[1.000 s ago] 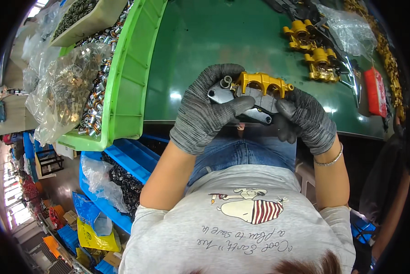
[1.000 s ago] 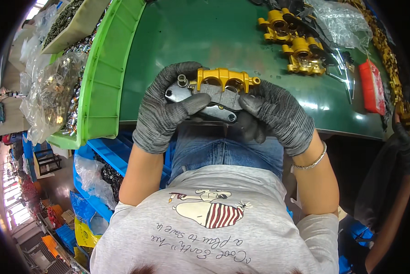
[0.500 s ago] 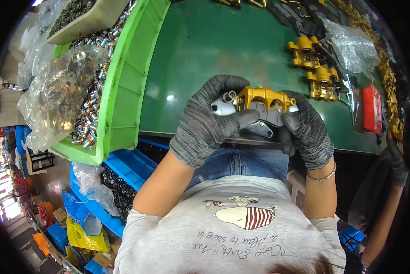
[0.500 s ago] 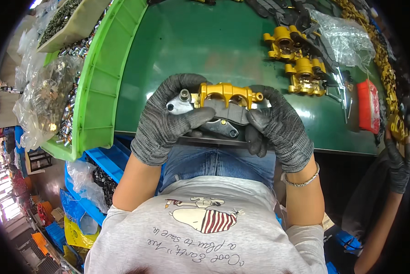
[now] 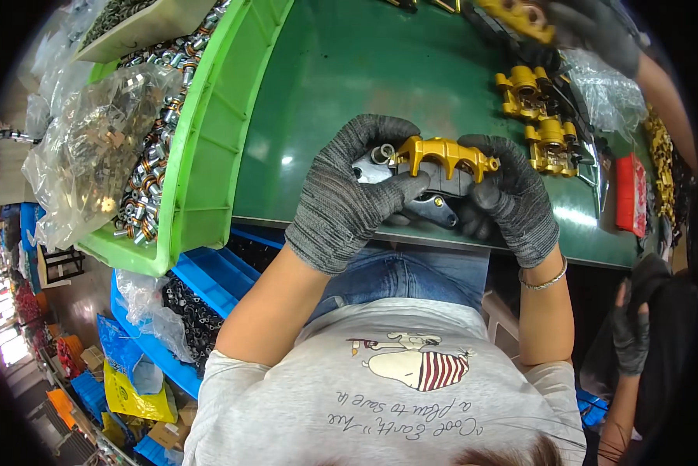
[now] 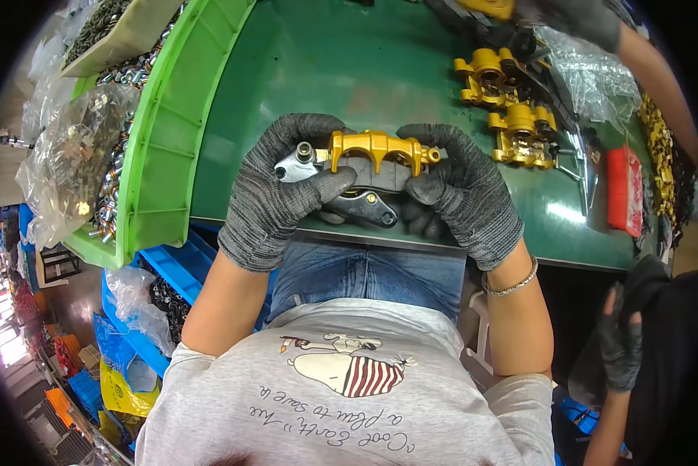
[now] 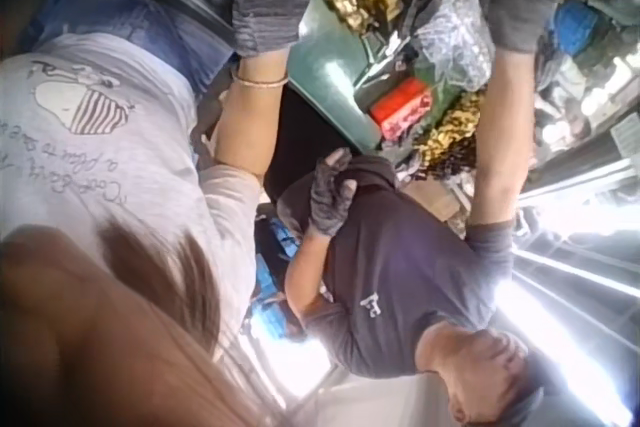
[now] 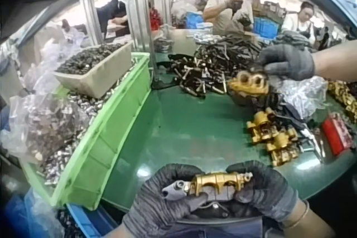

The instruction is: Assembling brake pads and pins into brake calipers at a factory workstation.

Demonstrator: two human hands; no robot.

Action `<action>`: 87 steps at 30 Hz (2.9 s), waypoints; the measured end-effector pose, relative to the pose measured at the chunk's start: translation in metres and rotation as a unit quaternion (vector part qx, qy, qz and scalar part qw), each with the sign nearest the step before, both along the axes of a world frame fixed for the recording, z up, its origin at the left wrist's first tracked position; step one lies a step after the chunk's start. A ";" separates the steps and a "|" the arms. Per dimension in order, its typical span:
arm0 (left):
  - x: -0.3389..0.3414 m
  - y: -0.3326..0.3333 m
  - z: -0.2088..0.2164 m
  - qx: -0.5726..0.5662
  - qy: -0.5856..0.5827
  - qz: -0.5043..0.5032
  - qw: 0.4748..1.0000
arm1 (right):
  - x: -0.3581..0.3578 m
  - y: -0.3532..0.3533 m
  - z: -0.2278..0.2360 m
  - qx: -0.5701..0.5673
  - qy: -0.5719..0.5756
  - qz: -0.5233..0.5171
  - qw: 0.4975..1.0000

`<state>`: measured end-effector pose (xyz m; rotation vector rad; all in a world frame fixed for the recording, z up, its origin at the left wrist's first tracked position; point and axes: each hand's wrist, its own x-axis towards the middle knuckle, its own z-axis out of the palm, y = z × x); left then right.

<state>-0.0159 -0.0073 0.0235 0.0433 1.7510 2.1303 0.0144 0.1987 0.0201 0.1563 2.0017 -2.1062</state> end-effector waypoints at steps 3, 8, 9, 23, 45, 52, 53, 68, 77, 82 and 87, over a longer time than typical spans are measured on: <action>0.002 -0.003 -0.006 0.010 0.019 0.007 1.000 | -0.001 0.001 0.007 0.002 -0.040 0.030 0.999; 0.000 -0.003 -0.008 0.015 0.048 0.005 0.999 | -0.008 0.005 0.014 0.097 -0.075 0.080 0.989; 0.001 -0.002 -0.007 0.017 0.052 0.006 0.998 | -0.010 0.005 0.015 0.099 -0.071 0.081 0.989; 0.002 -0.005 -0.016 -0.209 0.283 0.100 0.931 | -0.122 0.086 0.095 0.503 0.247 -0.025 0.828; -0.006 -0.007 -0.016 -0.174 0.325 0.038 0.929 | -0.278 0.195 0.069 0.425 0.133 0.029 0.895; -0.009 -0.010 -0.015 -0.199 0.293 0.015 0.935 | -0.288 0.195 0.039 0.739 -0.013 0.093 0.668; -0.008 -0.010 -0.014 -0.201 0.295 0.015 0.934 | -0.284 0.190 0.031 0.741 0.011 0.047 0.670; -0.009 -0.010 -0.007 -0.236 0.259 0.022 0.936 | -0.315 0.266 -0.004 0.596 0.130 0.069 0.789; -0.007 -0.007 -0.011 -0.239 0.243 0.026 0.940 | -0.226 0.170 0.067 0.559 0.127 0.244 0.782; -0.004 -0.010 -0.016 -0.243 0.247 0.035 0.937 | -0.158 0.098 0.060 0.559 0.238 0.274 0.746; -0.004 -0.005 -0.015 -0.239 0.250 0.041 0.938 | -0.129 0.075 0.064 0.472 0.251 0.326 0.780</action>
